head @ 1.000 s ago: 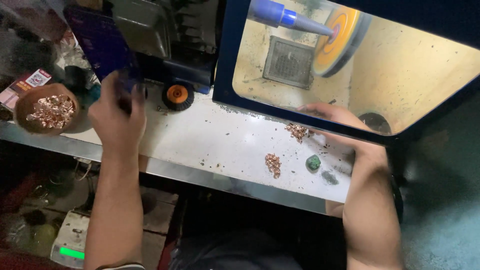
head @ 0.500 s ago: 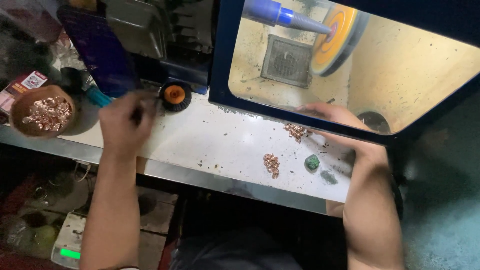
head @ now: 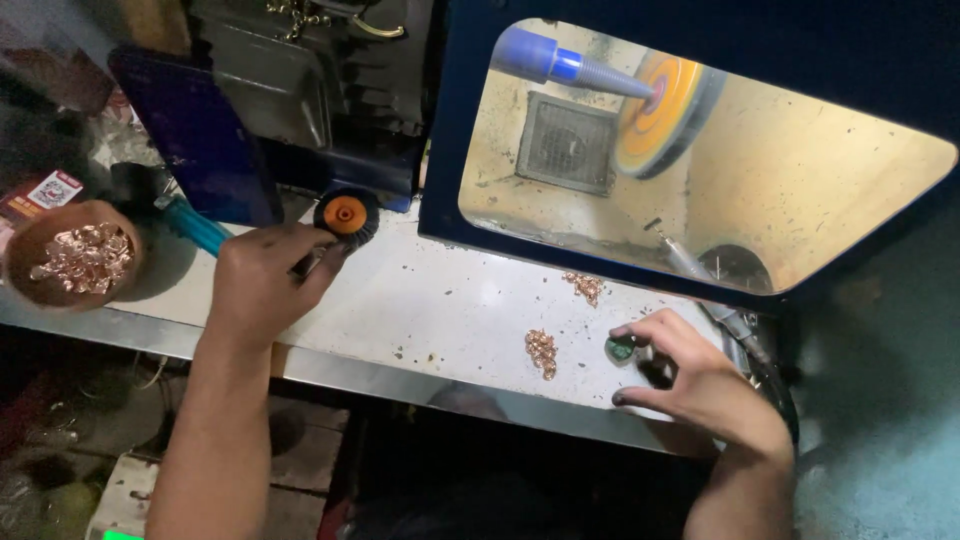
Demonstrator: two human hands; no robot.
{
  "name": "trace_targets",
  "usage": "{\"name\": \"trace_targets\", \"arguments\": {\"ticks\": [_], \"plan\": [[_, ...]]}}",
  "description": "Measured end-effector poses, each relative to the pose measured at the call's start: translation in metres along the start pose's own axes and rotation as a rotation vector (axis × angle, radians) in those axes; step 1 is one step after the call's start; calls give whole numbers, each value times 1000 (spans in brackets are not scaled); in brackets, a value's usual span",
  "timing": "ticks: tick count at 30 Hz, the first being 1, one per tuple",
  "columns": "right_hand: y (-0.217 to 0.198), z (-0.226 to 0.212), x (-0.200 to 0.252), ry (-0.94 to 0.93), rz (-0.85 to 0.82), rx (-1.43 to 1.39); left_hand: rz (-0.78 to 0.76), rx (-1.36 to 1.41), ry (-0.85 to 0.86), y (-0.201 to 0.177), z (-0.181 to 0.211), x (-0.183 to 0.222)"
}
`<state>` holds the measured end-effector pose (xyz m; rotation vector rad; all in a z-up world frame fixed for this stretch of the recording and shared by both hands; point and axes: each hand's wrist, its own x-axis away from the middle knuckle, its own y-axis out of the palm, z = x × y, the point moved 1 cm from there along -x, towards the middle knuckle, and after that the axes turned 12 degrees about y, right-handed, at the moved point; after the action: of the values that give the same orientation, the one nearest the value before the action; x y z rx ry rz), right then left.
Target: Polishing small metal rings using a motorized polishing wheel inside a protective enclosure.
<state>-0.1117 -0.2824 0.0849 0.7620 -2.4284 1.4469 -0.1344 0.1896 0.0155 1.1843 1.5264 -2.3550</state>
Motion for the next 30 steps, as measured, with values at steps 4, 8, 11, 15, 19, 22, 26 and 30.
{"name": "trace_targets", "arguments": {"ticks": [4,8,11,15,19,22,26,30], "plan": [[5,4,-4,-63,185,16,-12,11,-2,0,1,-2],[2,13,-16,4,125,125,-18,-13,-5,-2,-1,-2],[-4,-4,-25,164,171,52,-2,-6,-15,-3,-6,1],[-12,-17,-58,237,423,-421,18,92,-140,-3,-6,-4],[0,0,-103,245,358,-654,19,81,-148,0,-8,-1],[5,-16,-107,164,349,-1033,-3,35,-162,-1,-11,1],[1,-28,-99,134,356,-1118,28,56,-147,-5,-7,-3],[-2,-24,-107,65,371,-1178,14,55,-153,-5,-10,-4]]}}
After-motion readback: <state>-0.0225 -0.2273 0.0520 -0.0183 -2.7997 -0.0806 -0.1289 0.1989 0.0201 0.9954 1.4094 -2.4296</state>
